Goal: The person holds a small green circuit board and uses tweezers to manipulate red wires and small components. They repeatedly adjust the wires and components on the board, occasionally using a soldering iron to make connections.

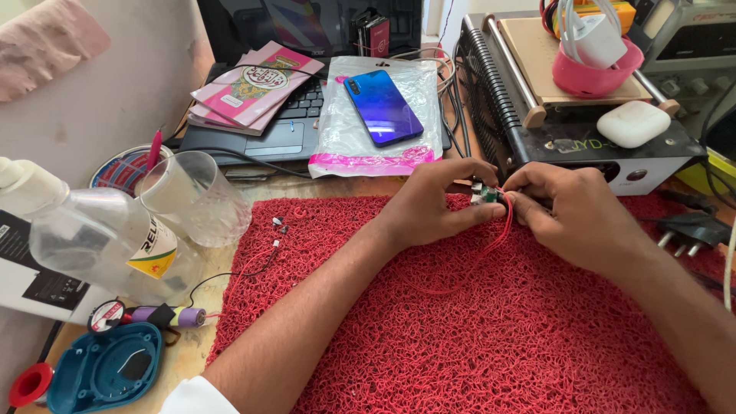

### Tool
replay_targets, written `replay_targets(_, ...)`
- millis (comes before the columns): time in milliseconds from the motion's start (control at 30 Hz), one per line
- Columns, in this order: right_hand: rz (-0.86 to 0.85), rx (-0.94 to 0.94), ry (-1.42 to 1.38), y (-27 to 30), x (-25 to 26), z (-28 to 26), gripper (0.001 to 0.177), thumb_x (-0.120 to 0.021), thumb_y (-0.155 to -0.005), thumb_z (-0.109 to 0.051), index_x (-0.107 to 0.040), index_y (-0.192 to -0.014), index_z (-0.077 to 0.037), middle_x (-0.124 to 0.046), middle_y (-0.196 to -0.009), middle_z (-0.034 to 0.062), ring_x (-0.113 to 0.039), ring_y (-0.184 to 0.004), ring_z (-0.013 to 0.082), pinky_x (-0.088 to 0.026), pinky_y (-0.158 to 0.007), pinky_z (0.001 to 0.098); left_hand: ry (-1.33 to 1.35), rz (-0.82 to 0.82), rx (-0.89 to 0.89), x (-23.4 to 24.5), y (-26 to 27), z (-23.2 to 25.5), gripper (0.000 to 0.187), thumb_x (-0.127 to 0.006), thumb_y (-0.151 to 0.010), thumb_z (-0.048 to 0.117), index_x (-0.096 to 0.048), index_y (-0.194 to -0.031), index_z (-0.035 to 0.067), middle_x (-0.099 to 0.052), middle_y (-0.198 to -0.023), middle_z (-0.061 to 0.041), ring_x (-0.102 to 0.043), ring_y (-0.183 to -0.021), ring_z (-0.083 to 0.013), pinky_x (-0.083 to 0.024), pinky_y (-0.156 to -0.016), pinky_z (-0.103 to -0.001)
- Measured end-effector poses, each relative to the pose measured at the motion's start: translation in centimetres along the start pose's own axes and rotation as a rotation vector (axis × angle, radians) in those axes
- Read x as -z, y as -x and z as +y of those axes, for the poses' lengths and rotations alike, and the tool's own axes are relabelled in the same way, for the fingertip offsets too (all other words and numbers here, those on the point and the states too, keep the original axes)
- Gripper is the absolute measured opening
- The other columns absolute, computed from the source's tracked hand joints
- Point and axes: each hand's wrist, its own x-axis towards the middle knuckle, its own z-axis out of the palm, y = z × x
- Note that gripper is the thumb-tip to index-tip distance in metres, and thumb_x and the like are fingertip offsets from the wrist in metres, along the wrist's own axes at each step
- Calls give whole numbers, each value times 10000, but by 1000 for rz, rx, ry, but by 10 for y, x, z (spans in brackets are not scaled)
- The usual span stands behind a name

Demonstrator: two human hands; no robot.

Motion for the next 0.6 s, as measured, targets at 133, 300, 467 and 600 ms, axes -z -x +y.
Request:
replay_targets(133, -78, -12, 69, -1, 7, 0, 223, -702, -879, -135, -728, -1070, -23, -776, -823, 148, -761, -684, 193, -572, -654, 356, -90, -13, -34, 1, -1, 3, 474, -868, -856, 243, -653, -1218, 26, -740, -1151, -106, -745, -1106, -188, -624, -978, -324)
replay_targets(300, -116, -39, 78, -1, 7, -3, 234, -714, -899, -177, -723, -1081, -30, -784, -851, 149, -775, -705, 218, -578, -676, 368, -173, -25, -33, 2, -3, 3, 506, -892, -826, 260, -652, -1209, 32, -741, -1147, -107, -744, -1093, -201, -602, -971, -332)
replay_targets(467, -108, -12, 92, -1, 8, -4, 233, -704, -892, -171, -726, -1073, -27, -787, -867, 153, -782, -724, 230, -585, -691, 372, -157, -28, -52, 1, -2, 1, 514, -888, -830, 250, -641, -1226, 34, -730, -1179, -112, -735, -1127, -215, -598, -990, -335)
replay_targets(600, -135, -69, 124, -1, 8, -3, 237, -725, -917, -212, -729, -1082, -41, -790, -873, 149, -785, -730, 240, -587, -705, 375, -158, -32, -63, 1, -1, 0, 521, -893, -827, 251, -641, -1231, 40, -732, -1187, -106, -735, -1131, -218, -594, -998, -340)
